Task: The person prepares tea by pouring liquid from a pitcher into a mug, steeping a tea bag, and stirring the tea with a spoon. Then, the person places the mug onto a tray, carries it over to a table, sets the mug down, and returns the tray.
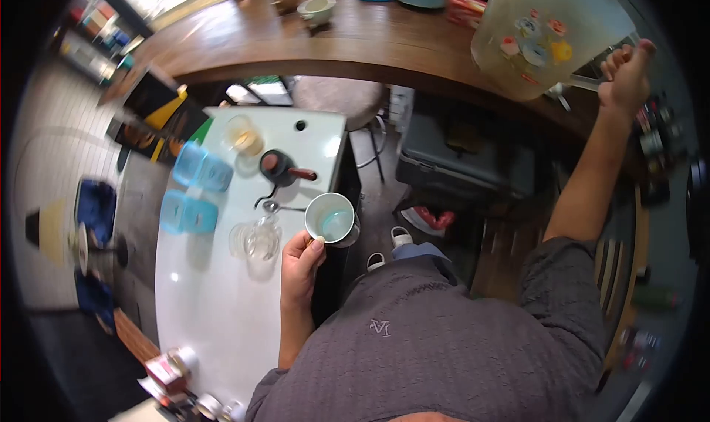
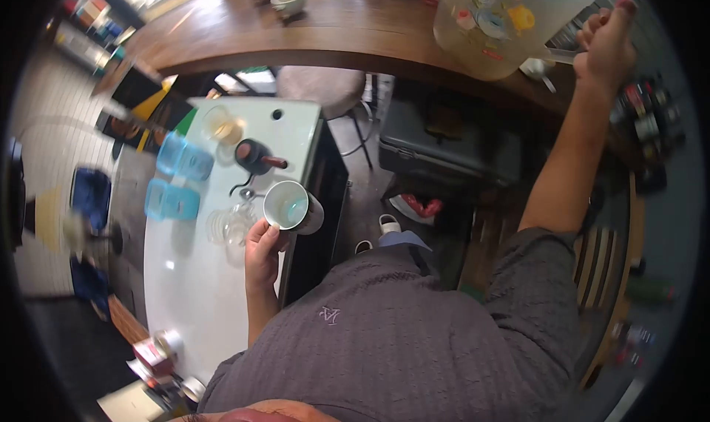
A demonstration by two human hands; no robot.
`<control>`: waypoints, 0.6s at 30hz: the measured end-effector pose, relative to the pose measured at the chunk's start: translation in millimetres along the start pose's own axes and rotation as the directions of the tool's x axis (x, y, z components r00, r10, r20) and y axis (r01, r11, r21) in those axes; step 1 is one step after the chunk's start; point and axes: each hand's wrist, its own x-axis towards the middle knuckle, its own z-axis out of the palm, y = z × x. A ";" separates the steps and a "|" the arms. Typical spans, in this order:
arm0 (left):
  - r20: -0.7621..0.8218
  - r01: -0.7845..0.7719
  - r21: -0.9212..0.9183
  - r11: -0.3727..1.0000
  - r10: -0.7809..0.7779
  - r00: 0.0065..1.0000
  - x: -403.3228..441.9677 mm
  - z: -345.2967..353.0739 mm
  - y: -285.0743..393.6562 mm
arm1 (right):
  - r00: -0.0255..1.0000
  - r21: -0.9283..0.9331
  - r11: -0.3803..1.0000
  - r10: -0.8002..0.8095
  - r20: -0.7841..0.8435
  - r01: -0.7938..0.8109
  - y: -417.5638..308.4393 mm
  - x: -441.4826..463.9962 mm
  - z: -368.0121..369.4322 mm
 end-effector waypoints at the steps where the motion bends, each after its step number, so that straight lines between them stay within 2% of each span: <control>1: 0.047 0.029 0.014 0.999 -0.029 0.998 7.0 4.1 -0.2 | 1.000 -0.004 1.000 0.014 0.001 -0.014 -19.1 -7.5 -24.3; 5: 0.260 0.121 0.071 0.990 -0.136 0.956 34.9 19.5 -19.7 | 0.992 -0.218 0.976 -0.053 -0.116 0.026 -88.9 -57.0 -123.0; 7: 0.350 0.146 0.117 0.982 -0.178 0.920 46.0 41.4 -26.1 | 0.948 -0.389 0.920 -0.078 -0.310 -0.052 -122.0 -88.8 -165.1; 11: 0.498 0.179 0.184 0.966 -0.249 0.830 56.3 93.6 -47.7 | 0.902 -0.520 0.842 -0.106 -0.418 -0.142 -187.3 -154.5 -287.0; 13: 0.565 0.170 0.231 0.958 -0.274 0.778 55.2 126.1 -57.4 | 0.829 -0.574 0.795 -0.178 -0.530 -0.196 -223.5 -190.5 -328.2; 14: 0.662 0.168 0.236 0.957 -0.285 0.693 61.6 130.4 -70.8 | 0.774 -0.601 0.761 -0.221 -0.593 -0.243 -240.4 -207.7 -348.8; 16: 0.643 0.168 0.297 0.940 -0.327 0.692 46.1 176.7 -76.9 | 0.718 -0.624 0.738 -0.286 -0.635 -0.257 -275.4 -235.9 -398.0; 18: 0.685 0.183 0.298 0.937 -0.344 0.643 33.0 213.8 -96.3 | 0.667 -0.661 0.678 -0.333 -0.667 -0.322 -313.1 -263.5 -439.5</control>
